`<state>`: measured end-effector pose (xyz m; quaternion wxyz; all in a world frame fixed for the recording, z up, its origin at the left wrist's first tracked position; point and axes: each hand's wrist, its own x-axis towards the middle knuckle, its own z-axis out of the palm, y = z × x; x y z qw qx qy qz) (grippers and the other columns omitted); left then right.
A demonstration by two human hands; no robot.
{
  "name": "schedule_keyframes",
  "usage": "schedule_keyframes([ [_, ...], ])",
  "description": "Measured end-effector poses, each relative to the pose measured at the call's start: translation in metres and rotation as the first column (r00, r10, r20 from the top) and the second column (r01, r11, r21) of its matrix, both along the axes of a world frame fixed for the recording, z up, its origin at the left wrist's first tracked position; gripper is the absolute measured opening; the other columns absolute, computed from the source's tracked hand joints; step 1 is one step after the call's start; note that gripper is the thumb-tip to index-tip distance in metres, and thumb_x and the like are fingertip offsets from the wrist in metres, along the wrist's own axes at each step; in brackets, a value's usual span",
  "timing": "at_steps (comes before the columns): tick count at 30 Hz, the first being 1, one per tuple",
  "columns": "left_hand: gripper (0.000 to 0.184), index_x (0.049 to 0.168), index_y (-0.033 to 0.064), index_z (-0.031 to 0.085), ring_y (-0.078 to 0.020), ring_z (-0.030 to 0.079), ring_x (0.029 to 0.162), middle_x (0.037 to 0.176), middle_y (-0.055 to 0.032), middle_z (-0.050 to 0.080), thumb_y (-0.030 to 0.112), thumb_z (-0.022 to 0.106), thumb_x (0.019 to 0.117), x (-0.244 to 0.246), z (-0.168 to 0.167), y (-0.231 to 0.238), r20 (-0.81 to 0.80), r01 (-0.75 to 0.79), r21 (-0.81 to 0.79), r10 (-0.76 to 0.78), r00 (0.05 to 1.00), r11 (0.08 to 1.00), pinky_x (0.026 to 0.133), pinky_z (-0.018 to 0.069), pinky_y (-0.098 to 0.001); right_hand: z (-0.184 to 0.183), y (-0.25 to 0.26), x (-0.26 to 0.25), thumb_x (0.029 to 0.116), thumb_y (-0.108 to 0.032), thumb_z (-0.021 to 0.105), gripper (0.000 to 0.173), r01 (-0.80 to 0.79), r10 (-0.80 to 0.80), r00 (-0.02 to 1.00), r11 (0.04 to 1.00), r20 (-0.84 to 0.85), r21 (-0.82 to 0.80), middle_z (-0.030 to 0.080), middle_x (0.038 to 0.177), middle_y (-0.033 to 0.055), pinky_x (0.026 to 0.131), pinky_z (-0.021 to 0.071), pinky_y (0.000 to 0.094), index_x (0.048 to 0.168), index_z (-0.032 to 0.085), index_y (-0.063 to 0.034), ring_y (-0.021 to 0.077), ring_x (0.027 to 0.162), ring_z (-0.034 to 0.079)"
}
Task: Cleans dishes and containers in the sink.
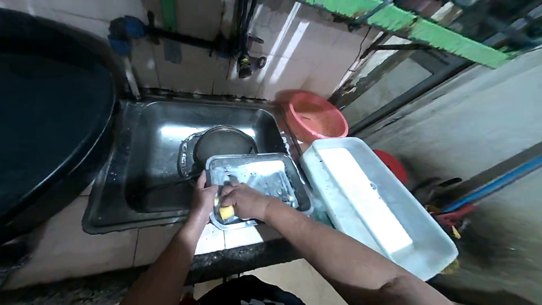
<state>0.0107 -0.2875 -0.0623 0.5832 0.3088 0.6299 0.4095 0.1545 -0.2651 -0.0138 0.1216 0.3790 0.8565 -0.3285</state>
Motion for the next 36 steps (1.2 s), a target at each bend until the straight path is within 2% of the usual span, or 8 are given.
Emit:
schedule_keyframes([
  [4,0.08,0.161,0.0184,0.031,-0.0304,0.058,0.126,0.149,-0.0172,0.051,-0.007,0.061,0.0908,0.002,0.009,0.0,-0.02,0.002,-0.001,-0.002,1.0,1.0,0.099,0.0514,-0.051,0.01,0.002,0.05,0.0821,0.012,0.07,0.032,-0.026,0.029,0.999,0.998,0.042,-0.063,0.065,0.129,0.02,0.11,0.0408,0.0587,0.111,0.077,-0.0007,0.0415,0.129,0.054],
  [9,0.08,0.16,0.0159,0.034,-0.0279,0.057,0.129,0.151,-0.0153,0.051,-0.009,0.061,0.089,0.004,0.01,0.0,-0.022,-0.026,0.019,0.026,0.999,0.999,0.102,0.0502,-0.0489,0.015,-0.001,0.132,0.084,0.008,0.071,0.023,0.137,-0.129,0.978,0.99,0.162,-0.041,0.069,0.122,0.0179,0.107,0.0425,0.0573,0.104,0.078,-0.0012,0.0402,0.122,0.057],
  [12,0.078,0.16,0.0141,0.034,-0.0291,0.054,0.133,0.152,-0.0165,0.049,-0.006,0.06,0.0894,0.004,0.005,0.003,-0.073,-0.004,0.025,0.006,0.997,1.0,0.106,0.0472,-0.0502,0.012,-0.012,0.103,0.0852,0.004,0.072,0.021,0.126,-0.126,0.99,0.992,0.063,0.002,0.068,0.127,0.0182,0.109,0.0433,0.0563,0.105,0.078,-0.0013,0.0395,0.127,0.057],
  [19,0.077,0.159,0.0159,0.036,-0.0352,0.06,0.122,0.142,-0.0202,0.057,-0.003,0.06,0.0888,-0.003,0.006,0.0,-0.148,0.077,0.055,-0.068,0.987,0.996,0.096,0.0513,-0.0571,-0.022,-0.02,0.023,0.0845,0.003,0.073,0.027,0.173,-0.137,0.967,0.972,-0.217,0.159,0.069,0.127,0.0127,0.107,0.0467,0.0563,0.11,0.078,-0.007,0.0359,0.127,0.058],
  [23,0.078,0.159,0.0171,0.037,-0.0328,0.059,0.125,0.144,-0.0191,0.056,-0.007,0.061,0.0889,0.0,0.009,0.004,-0.121,0.033,0.003,-0.032,0.992,0.999,0.099,0.0507,-0.0545,-0.021,-0.008,0.098,0.0863,-0.006,0.076,0.031,0.433,-0.423,0.901,0.853,-0.098,0.293,0.068,0.13,0.015,0.108,0.047,0.0568,0.117,0.077,-0.0101,0.0374,0.127,0.059],
  [26,0.078,0.159,0.0176,0.036,-0.0312,0.059,0.126,0.145,-0.018,0.055,-0.007,0.061,0.0899,0.002,0.008,0.003,-0.097,0.033,-0.005,-0.033,0.995,0.999,0.101,0.0505,-0.0524,-0.016,0.0,0.096,0.0917,-0.011,0.071,0.03,0.514,-0.564,0.823,0.786,0.061,0.343,0.064,0.134,0.0179,0.107,0.0459,0.0596,0.122,0.074,-0.0069,0.0411,0.129,0.056],
  [31,0.077,0.159,0.0198,0.036,-0.0353,0.06,0.123,0.142,-0.0191,0.057,-0.002,0.063,0.0905,0.0,0.01,-0.001,-0.14,0.075,-0.001,-0.074,0.987,0.997,0.097,0.0507,-0.0574,-0.02,-0.007,0.001,0.0959,-0.021,0.069,0.04,0.391,-0.429,0.9,0.872,0.073,0.295,0.058,0.142,0.0179,0.11,0.0427,0.0567,0.132,0.065,-0.0052,0.0385,0.135,0.05],
  [36,0.078,0.158,0.0158,0.037,-0.0304,0.058,0.126,0.145,-0.0175,0.055,-0.008,0.061,0.0879,0.0,0.008,0.001,-0.064,0.04,0.04,-0.037,0.997,0.998,0.1,0.0507,-0.0526,-0.021,0.024,0.05,0.0947,-0.009,0.066,0.037,0.362,-0.395,0.918,0.869,0.03,0.339,0.059,0.142,0.0186,0.109,0.0446,0.0585,0.131,0.066,-0.0038,0.0399,0.135,0.052],
])
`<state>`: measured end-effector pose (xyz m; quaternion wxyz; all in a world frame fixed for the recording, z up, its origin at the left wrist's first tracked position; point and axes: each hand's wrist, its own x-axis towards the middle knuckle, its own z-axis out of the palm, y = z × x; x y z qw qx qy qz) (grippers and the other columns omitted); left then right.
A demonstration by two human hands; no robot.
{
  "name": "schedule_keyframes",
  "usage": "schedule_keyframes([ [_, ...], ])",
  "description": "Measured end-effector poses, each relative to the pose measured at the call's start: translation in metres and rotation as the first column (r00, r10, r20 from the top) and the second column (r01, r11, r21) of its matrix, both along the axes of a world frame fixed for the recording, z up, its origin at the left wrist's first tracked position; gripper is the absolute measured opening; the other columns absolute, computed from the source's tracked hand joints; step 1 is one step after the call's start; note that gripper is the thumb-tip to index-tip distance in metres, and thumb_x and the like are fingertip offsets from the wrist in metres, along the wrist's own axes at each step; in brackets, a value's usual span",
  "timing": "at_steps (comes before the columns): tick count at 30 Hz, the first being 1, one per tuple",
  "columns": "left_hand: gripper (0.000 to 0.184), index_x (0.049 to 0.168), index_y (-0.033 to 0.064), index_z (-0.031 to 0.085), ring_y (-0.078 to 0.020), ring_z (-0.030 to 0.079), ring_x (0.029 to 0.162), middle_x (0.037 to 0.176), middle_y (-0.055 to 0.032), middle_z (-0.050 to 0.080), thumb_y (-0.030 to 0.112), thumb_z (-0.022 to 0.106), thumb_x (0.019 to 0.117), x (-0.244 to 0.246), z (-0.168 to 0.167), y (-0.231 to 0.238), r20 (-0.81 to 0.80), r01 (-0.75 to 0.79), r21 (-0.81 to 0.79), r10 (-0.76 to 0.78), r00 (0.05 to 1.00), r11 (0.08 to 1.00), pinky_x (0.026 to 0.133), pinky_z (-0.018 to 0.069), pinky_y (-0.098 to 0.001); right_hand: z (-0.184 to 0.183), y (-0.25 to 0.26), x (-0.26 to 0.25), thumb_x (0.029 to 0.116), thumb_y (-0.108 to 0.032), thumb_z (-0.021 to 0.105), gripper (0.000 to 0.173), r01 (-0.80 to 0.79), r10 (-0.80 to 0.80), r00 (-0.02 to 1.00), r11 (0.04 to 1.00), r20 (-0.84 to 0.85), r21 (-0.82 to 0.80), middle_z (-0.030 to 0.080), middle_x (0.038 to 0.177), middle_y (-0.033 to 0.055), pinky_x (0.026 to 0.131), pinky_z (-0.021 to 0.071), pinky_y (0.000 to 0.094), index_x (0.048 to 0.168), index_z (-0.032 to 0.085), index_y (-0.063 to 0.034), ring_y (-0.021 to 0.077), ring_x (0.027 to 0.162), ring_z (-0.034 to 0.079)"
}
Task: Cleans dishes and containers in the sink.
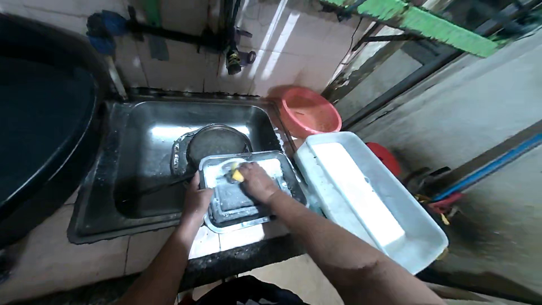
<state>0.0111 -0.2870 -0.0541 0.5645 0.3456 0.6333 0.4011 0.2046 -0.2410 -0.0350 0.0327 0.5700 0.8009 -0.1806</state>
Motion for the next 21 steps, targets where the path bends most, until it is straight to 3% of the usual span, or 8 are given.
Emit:
schedule_keyframes([
  [3,0.077,0.157,0.0129,0.04,-0.0272,0.06,0.124,0.143,-0.0169,0.057,-0.012,0.059,0.0865,0.0,0.001,0.001,0.012,-0.017,0.013,0.017,1.0,1.0,0.099,0.0518,-0.0485,0.011,0.019,0.047,0.0962,-0.004,0.062,0.032,0.049,-0.04,0.979,0.998,0.2,-0.037,0.062,0.139,0.0185,0.11,0.0434,0.0601,0.128,0.068,-0.0041,0.041,0.135,0.052],
  [7,0.075,0.156,0.0138,0.041,-0.026,0.06,0.125,0.143,-0.0155,0.057,-0.011,0.059,0.0873,0.002,0.002,0.001,-0.004,-0.03,0.024,0.03,1.0,0.999,0.101,0.0513,-0.0475,0.031,0.021,0.059,0.1014,-0.012,0.058,0.029,0.177,-0.13,0.921,0.979,0.367,-0.099,0.067,0.129,0.0198,0.102,0.0491,0.0623,0.128,0.068,-0.0073,0.0424,0.122,0.062],
  [11,0.074,0.158,0.0101,0.037,-0.0299,0.052,0.135,0.153,-0.018,0.048,-0.007,0.061,0.09,0.003,0.002,0.001,-0.039,-0.046,0.001,0.046,0.998,0.999,0.108,0.0453,-0.0501,0.03,-0.012,0.067,0.1013,-0.015,0.06,0.036,0.21,-0.166,0.921,0.974,0.353,-0.091,0.064,0.136,0.0166,0.097,0.0525,0.0624,0.136,0.063,-0.0108,0.0412,0.117,0.066],
  [14,0.073,0.158,0.0092,0.038,-0.0317,0.052,0.134,0.153,-0.0189,0.047,-0.006,0.062,0.0905,0.004,0.002,0.002,-0.068,-0.055,-0.012,0.054,0.996,0.998,0.108,0.0449,-0.0518,0.031,-0.039,0.072,0.0974,-0.015,0.065,0.039,0.246,-0.185,0.907,0.962,0.378,-0.119,0.06,0.14,0.0139,0.091,0.0551,0.0615,0.136,0.062,-0.0131,0.0405,0.112,0.067],
  [19,0.07,0.156,0.0087,0.041,-0.0284,0.059,0.126,0.146,-0.0183,0.055,-0.007,0.062,0.0903,0.004,0.001,0.002,-0.082,-0.027,0.071,0.033,0.996,0.997,0.101,0.0507,-0.0489,0.032,-0.055,0.072,0.0926,-0.016,0.072,0.051,0.443,-0.392,0.888,0.869,0.241,-0.22,0.056,0.143,0.0186,0.103,0.0495,0.0581,0.142,0.06,-0.012,0.0402,0.125,0.059],
  [21,0.072,0.157,0.0105,0.039,-0.0289,0.058,0.128,0.146,-0.0183,0.055,-0.006,0.061,0.0901,0.003,-0.001,0.0,-0.083,-0.003,0.074,0.009,0.997,0.997,0.103,0.0495,-0.0497,0.029,-0.061,0.053,0.0933,-0.018,0.072,0.046,0.412,-0.397,0.911,0.88,0.112,-0.234,0.058,0.14,0.022,0.107,0.0473,0.0561,0.137,0.063,-0.0069,0.0396,0.128,0.057],
])
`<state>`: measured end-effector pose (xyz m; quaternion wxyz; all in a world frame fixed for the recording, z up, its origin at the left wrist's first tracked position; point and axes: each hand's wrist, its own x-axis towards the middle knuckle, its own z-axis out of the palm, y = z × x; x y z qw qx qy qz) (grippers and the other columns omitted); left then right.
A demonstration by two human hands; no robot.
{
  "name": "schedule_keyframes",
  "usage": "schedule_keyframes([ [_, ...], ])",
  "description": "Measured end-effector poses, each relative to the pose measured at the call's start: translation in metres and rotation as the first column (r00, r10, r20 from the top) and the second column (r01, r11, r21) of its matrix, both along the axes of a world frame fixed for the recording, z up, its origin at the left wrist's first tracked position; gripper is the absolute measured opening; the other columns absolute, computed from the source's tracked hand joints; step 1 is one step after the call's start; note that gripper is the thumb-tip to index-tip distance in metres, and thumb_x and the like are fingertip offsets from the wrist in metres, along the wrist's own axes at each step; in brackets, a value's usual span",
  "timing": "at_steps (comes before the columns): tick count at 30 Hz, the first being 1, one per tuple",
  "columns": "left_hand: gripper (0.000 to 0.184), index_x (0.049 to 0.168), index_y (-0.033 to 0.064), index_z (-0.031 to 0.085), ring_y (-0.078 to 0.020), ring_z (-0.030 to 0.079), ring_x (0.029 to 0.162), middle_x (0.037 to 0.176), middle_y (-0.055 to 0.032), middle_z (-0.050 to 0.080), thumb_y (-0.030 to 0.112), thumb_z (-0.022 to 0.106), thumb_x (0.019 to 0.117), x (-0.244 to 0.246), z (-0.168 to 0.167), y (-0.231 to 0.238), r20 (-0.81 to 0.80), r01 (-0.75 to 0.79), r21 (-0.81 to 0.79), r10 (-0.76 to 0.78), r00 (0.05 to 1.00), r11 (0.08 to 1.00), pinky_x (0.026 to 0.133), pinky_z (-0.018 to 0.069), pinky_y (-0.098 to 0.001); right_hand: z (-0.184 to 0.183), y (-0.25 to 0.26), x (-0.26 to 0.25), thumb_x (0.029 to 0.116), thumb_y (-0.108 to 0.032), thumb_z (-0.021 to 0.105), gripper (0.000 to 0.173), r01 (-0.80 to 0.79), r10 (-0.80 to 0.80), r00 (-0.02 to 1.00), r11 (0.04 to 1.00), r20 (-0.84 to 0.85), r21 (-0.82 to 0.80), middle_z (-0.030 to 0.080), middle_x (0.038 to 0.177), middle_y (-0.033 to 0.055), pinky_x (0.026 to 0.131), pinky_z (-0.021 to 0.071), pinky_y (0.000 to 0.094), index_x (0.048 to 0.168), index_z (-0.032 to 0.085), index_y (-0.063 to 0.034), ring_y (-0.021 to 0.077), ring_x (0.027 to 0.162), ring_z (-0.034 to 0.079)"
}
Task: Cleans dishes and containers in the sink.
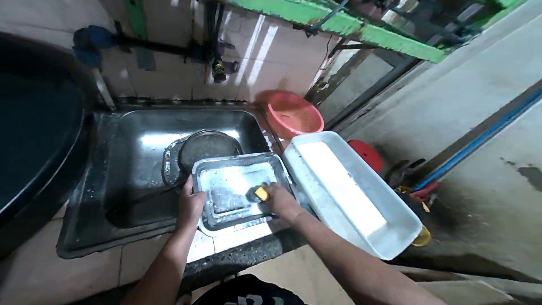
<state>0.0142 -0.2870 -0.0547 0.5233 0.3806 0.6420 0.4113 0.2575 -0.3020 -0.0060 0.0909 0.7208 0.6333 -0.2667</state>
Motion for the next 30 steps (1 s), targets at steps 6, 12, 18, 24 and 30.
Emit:
schedule_keyframes([
  [6,0.073,0.157,0.0138,0.038,-0.0331,0.063,0.115,0.138,-0.0204,0.058,-0.001,0.062,0.0897,-0.001,0.0,-0.001,-0.028,0.001,-0.062,-0.003,1.0,0.998,0.092,0.0536,-0.0542,-0.014,0.01,-0.1,0.0954,-0.012,0.067,0.037,-0.299,0.314,0.934,0.948,-0.173,0.108,0.056,0.142,0.0181,0.108,0.0461,0.0554,0.132,0.066,-0.0073,0.0386,0.134,0.05],
  [12,0.072,0.157,0.0151,0.041,-0.0331,0.062,0.119,0.139,-0.0192,0.059,0.0,0.063,0.09,-0.002,0.003,-0.003,-0.049,-0.001,-0.065,-0.003,0.999,0.998,0.095,0.0524,-0.0556,-0.024,0.044,-0.027,0.0936,-0.012,0.068,0.037,-0.107,0.099,0.994,0.96,0.046,0.26,0.06,0.138,0.0217,0.106,0.0458,0.0602,0.129,0.067,-0.0026,0.0422,0.131,0.054],
  [18,0.072,0.16,0.0136,0.035,-0.0376,0.056,0.127,0.147,-0.0227,0.051,0.002,0.062,0.0934,-0.002,0.005,-0.002,-0.051,0.024,-0.078,-0.028,0.998,0.997,0.102,0.0473,-0.058,-0.031,0.037,-0.068,0.0936,-0.022,0.07,0.048,-0.082,0.087,0.996,0.942,-0.002,0.327,0.057,0.141,0.024,0.112,0.0417,0.0583,0.136,0.062,-0.0021,0.0424,0.134,0.051],
  [24,0.077,0.159,0.0149,0.037,-0.0332,0.061,0.121,0.14,-0.0199,0.058,-0.004,0.062,0.0882,-0.001,0.007,-0.002,-0.032,0.007,-0.087,-0.01,0.999,0.996,0.096,0.0518,-0.0549,-0.014,0.065,-0.08,0.0966,-0.011,0.065,0.038,-0.391,0.389,0.92,0.902,0.048,0.181,0.057,0.143,0.0209,0.108,0.045,0.0586,0.133,0.064,-0.0015,0.0414,0.136,0.05],
  [30,0.076,0.158,0.0129,0.039,-0.0285,0.06,0.125,0.143,-0.0177,0.057,-0.008,0.062,0.0885,0.001,0.008,0.0,0.02,-0.019,-0.093,0.021,1.0,0.995,0.101,0.0506,-0.0488,0.02,0.094,-0.01,0.0972,-0.013,0.063,0.025,-0.303,0.284,0.882,0.953,0.377,-0.009,0.065,0.131,0.0207,0.103,0.0472,0.0622,0.12,0.072,-0.006,0.0432,0.129,0.055],
])
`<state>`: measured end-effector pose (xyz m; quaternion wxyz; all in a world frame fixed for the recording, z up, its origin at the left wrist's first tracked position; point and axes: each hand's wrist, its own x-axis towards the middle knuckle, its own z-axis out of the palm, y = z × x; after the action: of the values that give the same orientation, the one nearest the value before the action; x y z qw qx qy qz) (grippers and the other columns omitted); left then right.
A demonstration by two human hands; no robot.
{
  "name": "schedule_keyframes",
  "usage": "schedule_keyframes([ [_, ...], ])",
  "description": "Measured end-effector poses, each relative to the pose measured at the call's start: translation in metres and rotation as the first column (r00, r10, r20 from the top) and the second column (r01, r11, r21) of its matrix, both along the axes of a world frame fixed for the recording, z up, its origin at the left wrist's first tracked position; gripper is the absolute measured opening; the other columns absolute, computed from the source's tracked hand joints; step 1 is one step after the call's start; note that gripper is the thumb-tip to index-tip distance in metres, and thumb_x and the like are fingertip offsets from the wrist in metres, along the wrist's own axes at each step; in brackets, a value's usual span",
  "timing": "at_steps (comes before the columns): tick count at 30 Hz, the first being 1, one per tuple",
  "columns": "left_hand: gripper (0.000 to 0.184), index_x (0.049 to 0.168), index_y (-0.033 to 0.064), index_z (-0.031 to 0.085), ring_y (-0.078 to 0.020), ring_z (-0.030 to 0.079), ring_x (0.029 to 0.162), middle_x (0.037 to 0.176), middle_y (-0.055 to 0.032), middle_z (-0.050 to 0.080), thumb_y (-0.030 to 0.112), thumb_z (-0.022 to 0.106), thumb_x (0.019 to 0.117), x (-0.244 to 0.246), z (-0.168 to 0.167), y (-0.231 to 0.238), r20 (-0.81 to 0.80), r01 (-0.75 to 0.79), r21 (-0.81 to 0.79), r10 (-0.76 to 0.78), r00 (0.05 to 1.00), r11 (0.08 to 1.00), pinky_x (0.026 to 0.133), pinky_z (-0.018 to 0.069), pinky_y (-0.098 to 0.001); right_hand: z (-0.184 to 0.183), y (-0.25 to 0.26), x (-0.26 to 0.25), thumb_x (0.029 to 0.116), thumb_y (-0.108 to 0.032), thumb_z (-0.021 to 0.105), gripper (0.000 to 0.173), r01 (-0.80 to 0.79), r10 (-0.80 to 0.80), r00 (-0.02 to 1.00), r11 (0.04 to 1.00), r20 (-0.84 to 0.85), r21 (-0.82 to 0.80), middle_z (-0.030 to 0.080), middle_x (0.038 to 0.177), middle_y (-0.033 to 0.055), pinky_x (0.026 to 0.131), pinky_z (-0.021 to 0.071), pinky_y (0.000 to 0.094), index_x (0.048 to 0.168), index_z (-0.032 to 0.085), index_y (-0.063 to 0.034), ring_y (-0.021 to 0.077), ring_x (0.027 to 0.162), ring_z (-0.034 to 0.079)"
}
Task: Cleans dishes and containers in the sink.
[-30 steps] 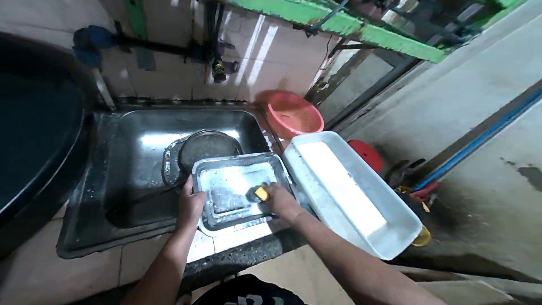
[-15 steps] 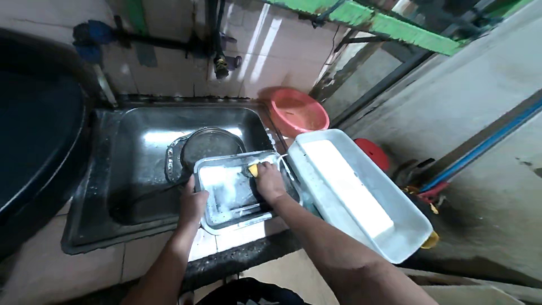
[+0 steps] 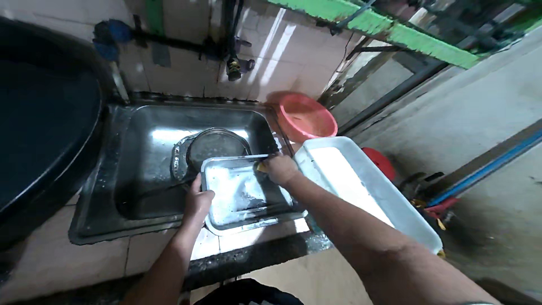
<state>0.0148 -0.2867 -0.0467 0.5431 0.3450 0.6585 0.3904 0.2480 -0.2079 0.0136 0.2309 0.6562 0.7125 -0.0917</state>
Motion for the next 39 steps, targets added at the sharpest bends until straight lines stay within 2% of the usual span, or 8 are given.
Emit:
schedule_keyframes([
  [4,0.073,0.156,0.0117,0.042,-0.0277,0.059,0.126,0.144,-0.0167,0.057,-0.009,0.062,0.0888,0.004,0.0,0.001,0.009,-0.041,-0.003,0.041,0.999,0.999,0.103,0.0496,-0.0478,-0.001,-0.002,0.016,0.0987,-0.015,0.062,0.026,0.032,-0.023,0.992,0.997,0.128,-0.068,0.066,0.128,0.0208,0.104,0.0448,0.0604,0.121,0.071,-0.0057,0.0432,0.13,0.054],
  [10,0.071,0.154,0.0088,0.044,-0.0245,0.06,0.126,0.145,-0.0153,0.056,-0.011,0.063,0.0886,0.005,0.0,0.0,0.063,-0.093,0.022,0.091,0.994,0.995,0.103,0.0497,-0.043,0.002,-0.046,0.019,0.0971,-0.015,0.064,0.031,0.013,0.015,0.99,0.98,0.138,-0.199,0.064,0.129,0.0252,0.103,0.0447,0.0651,0.125,0.068,-0.0014,0.0471,0.126,0.057],
  [14,0.07,0.153,0.0078,0.045,-0.023,0.06,0.127,0.147,-0.0147,0.056,-0.01,0.062,0.0879,0.005,-0.002,-0.003,0.077,-0.106,0.079,0.1,0.992,0.991,0.103,0.0499,-0.0423,0.013,-0.067,0.016,0.0988,-0.016,0.063,0.031,0.069,-0.014,0.984,0.947,0.175,-0.314,0.066,0.128,0.0225,0.098,0.0489,0.0657,0.127,0.067,-0.0064,0.0442,0.121,0.062],
  [20,0.071,0.154,0.0091,0.044,-0.0237,0.061,0.125,0.146,-0.0145,0.056,-0.009,0.062,0.088,0.004,-0.008,-0.003,0.119,-0.101,0.094,0.09,0.989,0.99,0.102,0.0511,-0.044,0.008,-0.064,0.018,0.1012,-0.024,0.063,0.038,0.081,-0.129,0.989,0.884,-0.073,-0.461,0.065,0.126,0.0266,0.101,0.0453,0.0658,0.132,0.063,-0.002,0.0447,0.12,0.061],
  [26,0.072,0.155,0.0091,0.043,-0.0257,0.061,0.125,0.145,-0.0163,0.057,-0.01,0.061,0.0879,0.004,-0.018,-0.003,0.092,-0.058,0.157,0.044,0.995,0.986,0.102,0.0515,-0.046,0.013,-0.086,-0.09,0.0992,-0.017,0.064,0.036,-0.057,-0.141,0.891,0.909,-0.432,-0.413,0.066,0.122,0.0275,0.096,0.0484,0.0651,0.133,0.063,-0.0034,0.0451,0.114,0.064],
  [29,0.07,0.154,0.0074,0.044,-0.0278,0.061,0.124,0.143,-0.0184,0.058,-0.009,0.063,0.0881,0.003,-0.017,0.0,0.044,-0.046,0.147,0.04,0.998,0.988,0.102,0.0513,-0.0477,0.008,-0.101,-0.111,0.0995,-0.018,0.062,0.036,-0.068,-0.111,0.848,0.946,-0.518,-0.315,0.066,0.125,0.0232,0.098,0.0499,0.0606,0.133,0.061,-0.0037,0.0406,0.117,0.064],
  [34,0.072,0.156,0.0115,0.041,-0.0289,0.06,0.125,0.143,-0.0175,0.057,-0.005,0.062,0.0897,0.003,-0.011,0.002,0.0,0.009,0.077,-0.009,1.0,0.997,0.101,0.0511,-0.0506,-0.021,-0.14,-0.056,0.1018,-0.029,0.055,0.046,-0.13,0.141,0.843,0.99,-0.519,0.058,0.06,0.144,0.0129,0.119,0.0369,0.0476,0.142,0.059,-0.0089,0.0293,0.14,0.051],
  [39,0.071,0.156,0.012,0.041,-0.0309,0.06,0.124,0.144,-0.0185,0.056,-0.005,0.062,0.0901,0.002,-0.015,0.006,-0.012,0.032,0.072,-0.031,0.999,0.997,0.1,0.051,-0.0533,-0.033,-0.146,0.043,0.0984,-0.023,0.059,0.042,0.048,0.045,0.922,0.973,-0.386,0.226,0.065,0.137,0.0156,0.116,0.04,0.0501,0.136,0.063,-0.0048,0.0336,0.134,0.056],
])
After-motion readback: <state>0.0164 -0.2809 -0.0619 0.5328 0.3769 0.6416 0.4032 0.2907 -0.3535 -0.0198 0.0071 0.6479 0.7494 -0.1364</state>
